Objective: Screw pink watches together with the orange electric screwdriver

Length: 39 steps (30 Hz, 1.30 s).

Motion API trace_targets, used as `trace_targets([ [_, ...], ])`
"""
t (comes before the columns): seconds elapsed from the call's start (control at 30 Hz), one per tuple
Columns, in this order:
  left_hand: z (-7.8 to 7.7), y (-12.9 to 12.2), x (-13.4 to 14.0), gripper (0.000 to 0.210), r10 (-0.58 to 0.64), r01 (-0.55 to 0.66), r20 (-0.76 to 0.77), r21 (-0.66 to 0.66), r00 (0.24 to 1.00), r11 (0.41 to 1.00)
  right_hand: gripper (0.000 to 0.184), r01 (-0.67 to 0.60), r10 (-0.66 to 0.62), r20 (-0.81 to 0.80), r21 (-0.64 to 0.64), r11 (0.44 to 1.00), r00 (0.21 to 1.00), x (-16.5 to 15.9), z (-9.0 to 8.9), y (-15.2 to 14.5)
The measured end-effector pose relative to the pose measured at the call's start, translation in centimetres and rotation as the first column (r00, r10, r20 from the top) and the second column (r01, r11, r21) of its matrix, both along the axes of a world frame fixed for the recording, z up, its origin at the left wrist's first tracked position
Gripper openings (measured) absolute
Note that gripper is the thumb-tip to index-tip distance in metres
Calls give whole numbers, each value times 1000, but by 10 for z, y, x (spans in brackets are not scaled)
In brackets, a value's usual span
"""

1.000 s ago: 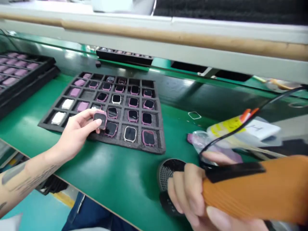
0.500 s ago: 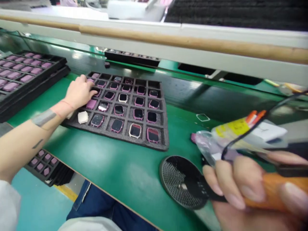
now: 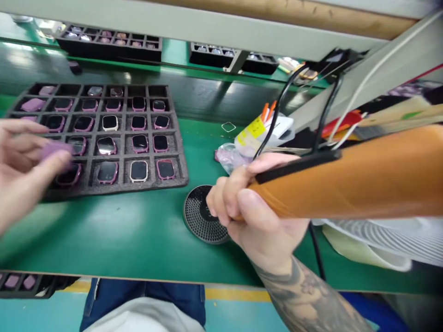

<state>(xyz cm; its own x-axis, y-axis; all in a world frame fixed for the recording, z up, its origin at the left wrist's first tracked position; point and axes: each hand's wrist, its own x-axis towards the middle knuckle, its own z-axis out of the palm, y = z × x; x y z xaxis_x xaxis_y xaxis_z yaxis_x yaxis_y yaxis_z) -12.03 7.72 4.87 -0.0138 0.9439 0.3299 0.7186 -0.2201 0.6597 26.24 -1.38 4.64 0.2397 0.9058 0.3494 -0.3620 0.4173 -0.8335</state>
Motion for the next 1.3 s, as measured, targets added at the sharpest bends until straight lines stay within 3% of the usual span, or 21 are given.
trace_targets([
  [0.03,-2,-17,21,40,-135,134,8,25,991,991,30,1,-1,-1,-3,1000,1000,2,0,-3],
  [0.07,-4,-33,43,18,-370,372,56,-19,927,928,29,0,0,-4,-9,1000,1000,5,1,-5],
  [0.1,-8,-46,64,3,-571,581,116,-84,813,810,27,-8,8,-7,-19,1000,1000,8,2,-7],
  [0.17,-21,-62,101,8,-726,735,119,-123,678,666,23,-50,50,-12,-52,997,999,16,3,-9],
  [0.23,-36,-65,122,16,-799,798,63,-134,598,587,22,-96,96,-10,-98,990,995,24,3,-9],
  [0.4,-55,-58,128,22,-824,809,-136,-158,550,566,27,26,-22,29,-144,989,999,37,3,-11],
  [0.53,-54,-56,135,79,-916,900,-102,-173,388,401,28,-1,16,101,-149,989,995,38,8,-17],
  [0.6,-54,-52,143,74,-941,921,-68,-193,332,339,24,-21,37,97,-153,988,995,34,9,-19],
  [0.7,-55,-46,154,63,-943,918,-33,-218,332,331,24,23,-16,61,-116,993,998,25,5,-21],
  [0.87,-51,-47,146,66,-938,920,5,-198,345,338,21,40,-31,101,-87,995,994,15,-3,-23],
  [0.93,-48,-47,135,62,-940,921,-51,-189,338,341,24,42,-33,122,-75,996,992,14,-5,-23],
  [1.1,-53,-48,118,19,-930,940,-196,-80,311,332,18,-19,32,183,-76,997,983,16,-6,-23],
  [1.17,-56,-53,122,18,-924,942,-221,-54,311,330,18,-34,52,205,-93,995,977,16,-7,-23],
  [1.3,-58,-67,140,17,-872,918,-314,-1,376,397,24,-48,64,269,-68,997,961,14,-9,-23],
])
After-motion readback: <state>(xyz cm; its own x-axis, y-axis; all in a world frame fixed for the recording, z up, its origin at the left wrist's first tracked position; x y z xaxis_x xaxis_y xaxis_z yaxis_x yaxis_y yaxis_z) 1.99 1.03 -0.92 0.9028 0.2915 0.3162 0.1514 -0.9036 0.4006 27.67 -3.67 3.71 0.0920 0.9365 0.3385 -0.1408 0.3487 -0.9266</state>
